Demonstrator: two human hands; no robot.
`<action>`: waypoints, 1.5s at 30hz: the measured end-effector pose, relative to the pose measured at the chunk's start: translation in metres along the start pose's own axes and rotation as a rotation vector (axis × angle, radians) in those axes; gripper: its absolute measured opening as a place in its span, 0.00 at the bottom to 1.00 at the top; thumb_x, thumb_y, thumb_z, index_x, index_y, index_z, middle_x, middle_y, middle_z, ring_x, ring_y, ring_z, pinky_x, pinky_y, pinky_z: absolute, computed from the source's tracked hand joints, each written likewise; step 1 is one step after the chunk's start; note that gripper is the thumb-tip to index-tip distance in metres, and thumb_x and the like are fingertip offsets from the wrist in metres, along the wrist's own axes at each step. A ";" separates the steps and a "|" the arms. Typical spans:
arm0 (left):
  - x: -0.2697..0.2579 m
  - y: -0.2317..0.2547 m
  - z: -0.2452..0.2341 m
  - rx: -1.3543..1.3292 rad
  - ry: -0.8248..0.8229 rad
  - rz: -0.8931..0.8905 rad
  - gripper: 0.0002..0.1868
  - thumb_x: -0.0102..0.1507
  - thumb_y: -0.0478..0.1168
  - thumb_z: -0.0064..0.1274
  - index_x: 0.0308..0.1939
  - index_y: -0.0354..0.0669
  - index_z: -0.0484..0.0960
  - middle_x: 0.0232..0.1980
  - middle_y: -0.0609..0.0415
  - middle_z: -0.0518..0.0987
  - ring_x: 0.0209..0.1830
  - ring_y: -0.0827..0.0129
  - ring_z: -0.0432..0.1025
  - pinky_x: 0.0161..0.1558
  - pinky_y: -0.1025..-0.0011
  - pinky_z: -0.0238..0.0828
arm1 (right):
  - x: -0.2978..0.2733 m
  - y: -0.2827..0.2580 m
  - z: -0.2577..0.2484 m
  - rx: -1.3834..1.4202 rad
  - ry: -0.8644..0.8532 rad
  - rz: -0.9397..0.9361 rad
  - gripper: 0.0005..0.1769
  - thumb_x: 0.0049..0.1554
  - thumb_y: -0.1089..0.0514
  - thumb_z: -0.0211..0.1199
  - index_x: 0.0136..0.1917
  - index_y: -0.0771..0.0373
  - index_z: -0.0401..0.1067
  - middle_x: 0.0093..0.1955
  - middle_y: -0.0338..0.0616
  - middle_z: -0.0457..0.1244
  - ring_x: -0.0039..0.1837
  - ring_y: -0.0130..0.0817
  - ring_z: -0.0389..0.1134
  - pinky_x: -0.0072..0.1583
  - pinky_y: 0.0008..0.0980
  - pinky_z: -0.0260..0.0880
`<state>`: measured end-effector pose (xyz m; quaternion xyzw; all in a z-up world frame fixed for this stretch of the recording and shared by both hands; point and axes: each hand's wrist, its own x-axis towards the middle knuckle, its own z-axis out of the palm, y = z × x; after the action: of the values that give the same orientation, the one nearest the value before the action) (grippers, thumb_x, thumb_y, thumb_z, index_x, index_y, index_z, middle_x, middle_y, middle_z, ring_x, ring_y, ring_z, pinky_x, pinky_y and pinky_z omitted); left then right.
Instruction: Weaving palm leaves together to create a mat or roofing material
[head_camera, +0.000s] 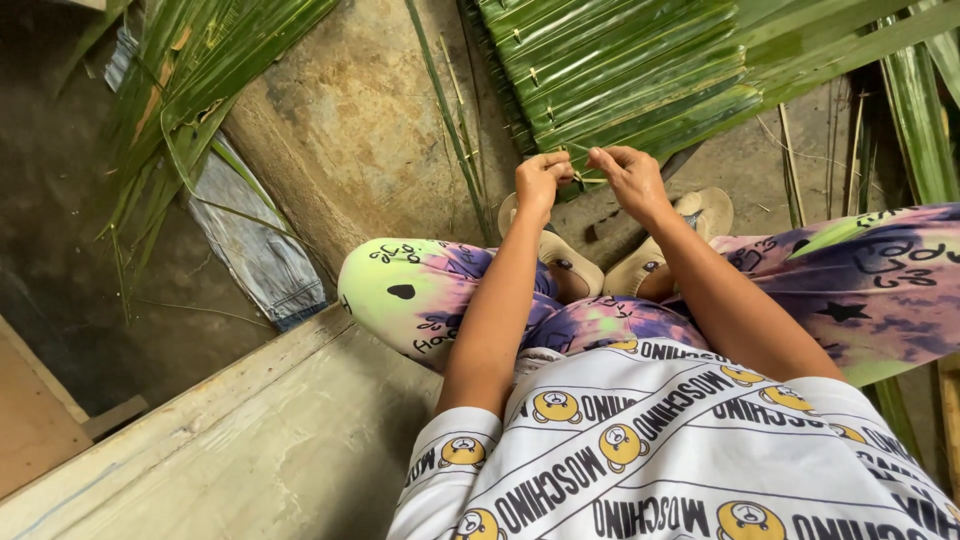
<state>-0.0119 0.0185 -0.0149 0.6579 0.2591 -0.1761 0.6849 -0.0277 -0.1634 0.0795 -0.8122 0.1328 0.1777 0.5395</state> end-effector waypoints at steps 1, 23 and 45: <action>0.000 -0.002 -0.001 -0.078 0.005 -0.039 0.12 0.66 0.26 0.51 0.53 0.24 0.80 0.45 0.35 0.84 0.40 0.61 0.82 0.43 0.69 0.84 | -0.005 -0.002 0.002 0.008 -0.002 -0.004 0.20 0.66 0.32 0.64 0.52 0.46 0.83 0.48 0.44 0.71 0.57 0.47 0.72 0.59 0.47 0.70; 0.068 0.113 0.011 1.200 0.096 0.095 0.09 0.66 0.35 0.56 0.34 0.33 0.82 0.32 0.46 0.85 0.15 0.80 0.71 0.14 0.86 0.61 | -0.005 -0.004 0.000 -0.342 -0.256 -0.039 0.26 0.55 0.44 0.62 0.59 0.64 0.78 0.55 0.53 0.68 0.52 0.42 0.69 0.52 0.43 0.74; 0.007 0.155 -0.021 0.853 0.067 -0.030 0.30 0.55 0.66 0.60 0.36 0.40 0.86 0.40 0.39 0.86 0.49 0.38 0.79 0.53 0.46 0.75 | 0.040 0.116 0.049 0.817 -0.166 0.743 0.46 0.59 0.37 0.70 0.70 0.75 0.56 0.70 0.66 0.60 0.72 0.57 0.64 0.68 0.54 0.67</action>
<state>0.0812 0.0509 0.1067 0.8836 0.1949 -0.2560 0.3402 -0.0463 -0.1637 -0.0515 -0.4190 0.4255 0.3533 0.7202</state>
